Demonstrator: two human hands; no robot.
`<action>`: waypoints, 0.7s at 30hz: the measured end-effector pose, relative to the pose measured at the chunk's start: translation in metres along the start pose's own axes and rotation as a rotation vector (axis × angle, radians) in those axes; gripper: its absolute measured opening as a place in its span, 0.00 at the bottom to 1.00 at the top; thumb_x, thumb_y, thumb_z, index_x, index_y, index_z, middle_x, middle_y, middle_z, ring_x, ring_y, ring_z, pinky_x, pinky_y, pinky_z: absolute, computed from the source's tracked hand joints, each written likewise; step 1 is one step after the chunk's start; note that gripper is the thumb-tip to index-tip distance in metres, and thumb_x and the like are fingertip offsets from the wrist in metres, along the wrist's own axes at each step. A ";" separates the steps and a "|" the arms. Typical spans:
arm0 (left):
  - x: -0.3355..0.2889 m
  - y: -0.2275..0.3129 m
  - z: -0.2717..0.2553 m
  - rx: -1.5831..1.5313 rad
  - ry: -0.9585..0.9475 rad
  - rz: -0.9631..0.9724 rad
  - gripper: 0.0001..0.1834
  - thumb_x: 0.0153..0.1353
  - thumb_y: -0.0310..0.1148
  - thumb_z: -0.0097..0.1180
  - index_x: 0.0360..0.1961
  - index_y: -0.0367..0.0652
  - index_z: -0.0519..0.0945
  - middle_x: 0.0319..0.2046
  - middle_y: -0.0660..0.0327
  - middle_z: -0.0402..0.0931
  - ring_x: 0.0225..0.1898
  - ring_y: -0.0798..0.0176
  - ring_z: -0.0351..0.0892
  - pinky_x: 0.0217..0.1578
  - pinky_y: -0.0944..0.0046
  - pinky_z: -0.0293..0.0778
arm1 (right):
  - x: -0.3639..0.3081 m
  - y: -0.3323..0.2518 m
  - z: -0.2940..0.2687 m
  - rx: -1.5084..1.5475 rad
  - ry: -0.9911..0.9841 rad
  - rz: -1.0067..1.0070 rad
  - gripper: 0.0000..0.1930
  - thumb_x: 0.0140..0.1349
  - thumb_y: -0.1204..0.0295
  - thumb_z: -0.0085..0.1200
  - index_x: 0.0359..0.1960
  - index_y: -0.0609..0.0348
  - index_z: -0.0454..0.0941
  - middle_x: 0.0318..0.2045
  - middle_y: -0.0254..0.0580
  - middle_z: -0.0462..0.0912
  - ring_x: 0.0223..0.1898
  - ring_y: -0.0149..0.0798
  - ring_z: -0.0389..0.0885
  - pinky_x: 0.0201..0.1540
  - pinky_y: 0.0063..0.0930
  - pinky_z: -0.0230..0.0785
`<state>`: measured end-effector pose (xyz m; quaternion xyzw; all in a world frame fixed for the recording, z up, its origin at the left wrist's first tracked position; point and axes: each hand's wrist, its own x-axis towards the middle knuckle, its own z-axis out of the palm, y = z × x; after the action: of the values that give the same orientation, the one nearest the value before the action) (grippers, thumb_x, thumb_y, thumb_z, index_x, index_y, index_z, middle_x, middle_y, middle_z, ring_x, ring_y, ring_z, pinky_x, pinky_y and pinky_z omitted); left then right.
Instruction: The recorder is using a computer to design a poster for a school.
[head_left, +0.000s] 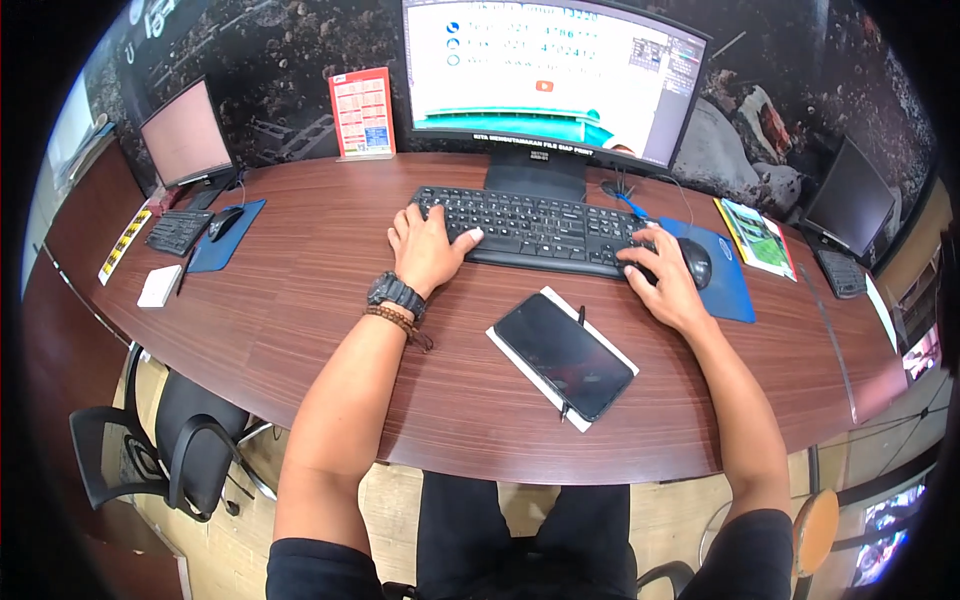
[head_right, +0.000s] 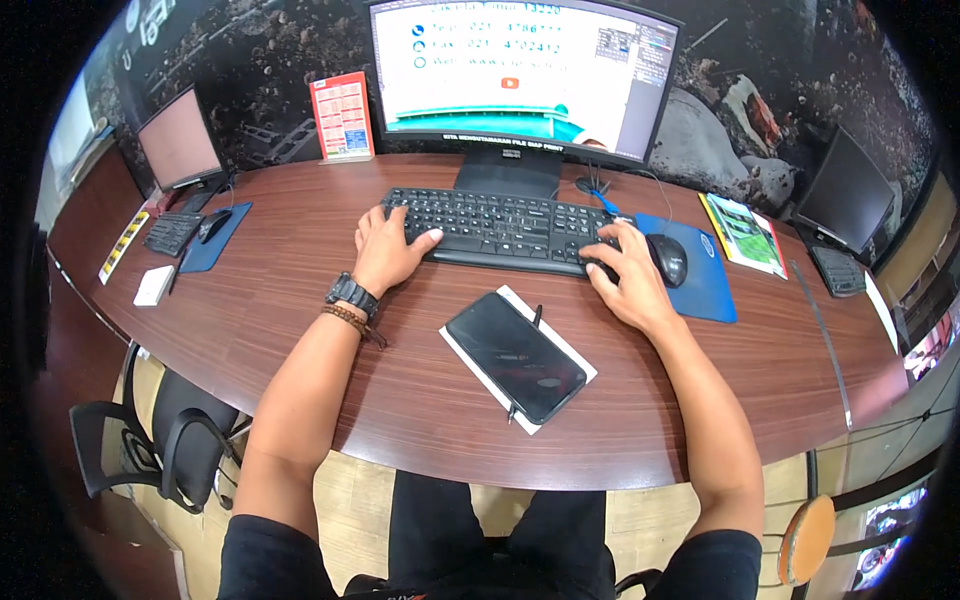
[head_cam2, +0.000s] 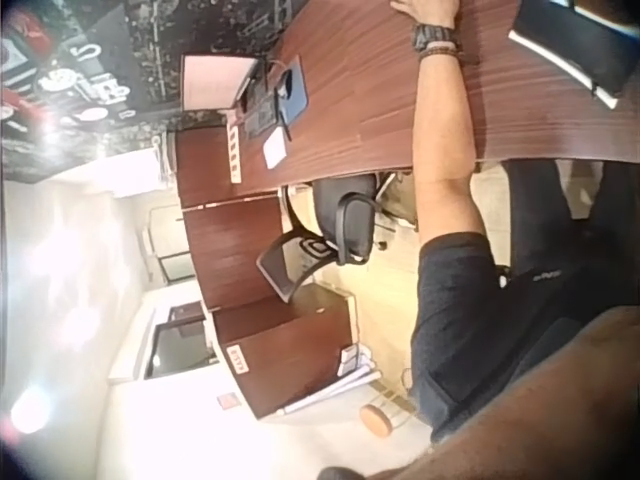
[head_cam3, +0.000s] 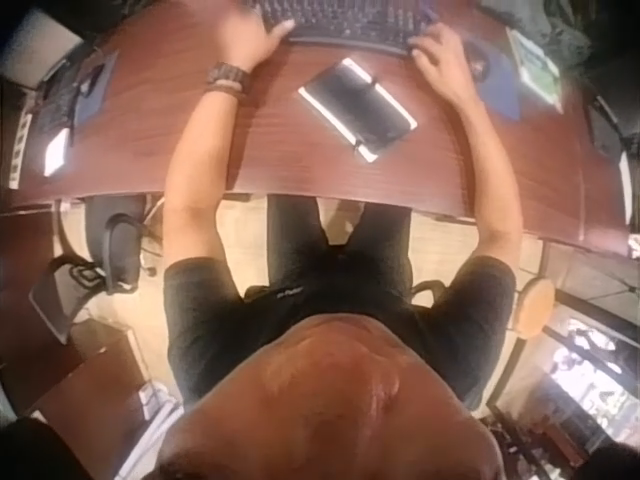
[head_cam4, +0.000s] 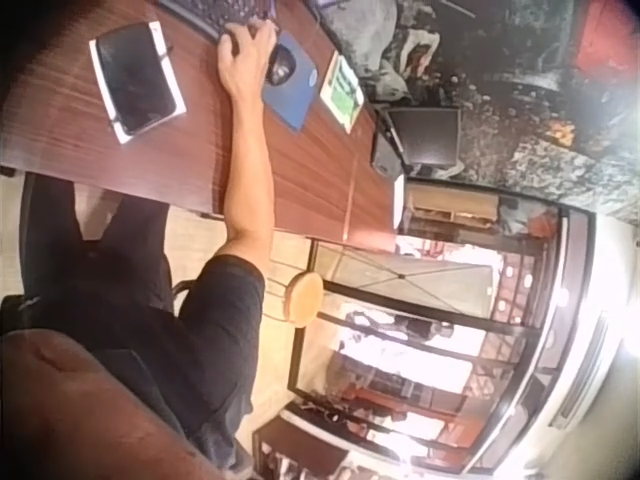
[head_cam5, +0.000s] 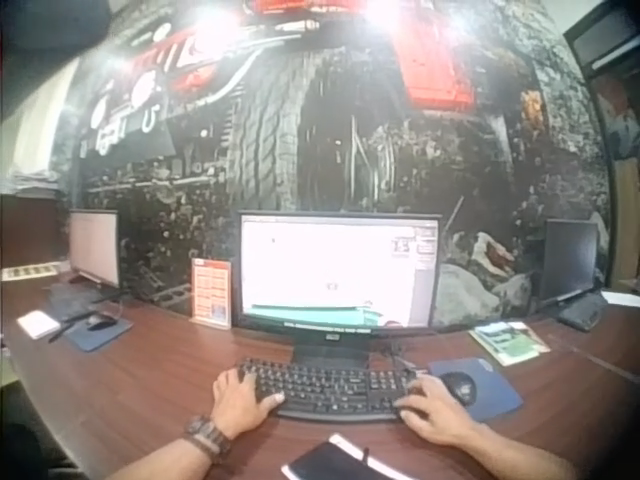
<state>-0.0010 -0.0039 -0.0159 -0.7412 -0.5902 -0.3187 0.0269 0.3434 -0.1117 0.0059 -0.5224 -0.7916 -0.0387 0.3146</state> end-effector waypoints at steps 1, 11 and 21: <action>-0.001 0.001 0.000 -0.003 -0.009 -0.004 0.42 0.57 0.61 0.61 0.58 0.33 0.74 0.60 0.36 0.63 0.65 0.35 0.57 0.63 0.35 0.54 | -0.002 -0.001 0.000 -0.008 -0.017 0.011 0.13 0.60 0.71 0.57 0.46 0.55 0.82 0.57 0.52 0.72 0.67 0.57 0.61 0.69 0.48 0.55; -0.001 0.007 -0.009 0.036 -0.106 -0.039 0.47 0.54 0.63 0.63 0.63 0.34 0.71 0.63 0.34 0.61 0.67 0.36 0.55 0.65 0.38 0.53 | -0.003 -0.009 0.000 -0.046 -0.085 0.008 0.13 0.63 0.68 0.56 0.49 0.51 0.82 0.61 0.53 0.69 0.69 0.57 0.58 0.69 0.48 0.55; 0.000 0.004 -0.004 -0.001 -0.100 -0.023 0.48 0.53 0.64 0.63 0.61 0.31 0.72 0.63 0.35 0.59 0.68 0.36 0.52 0.65 0.32 0.49 | -0.002 -0.009 0.000 -0.068 -0.088 -0.004 0.14 0.63 0.69 0.57 0.50 0.52 0.82 0.60 0.53 0.68 0.68 0.56 0.59 0.69 0.47 0.56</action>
<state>0.0008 -0.0072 -0.0111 -0.7494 -0.5991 -0.2818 -0.0068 0.3365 -0.1174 0.0067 -0.5323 -0.8040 -0.0431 0.2616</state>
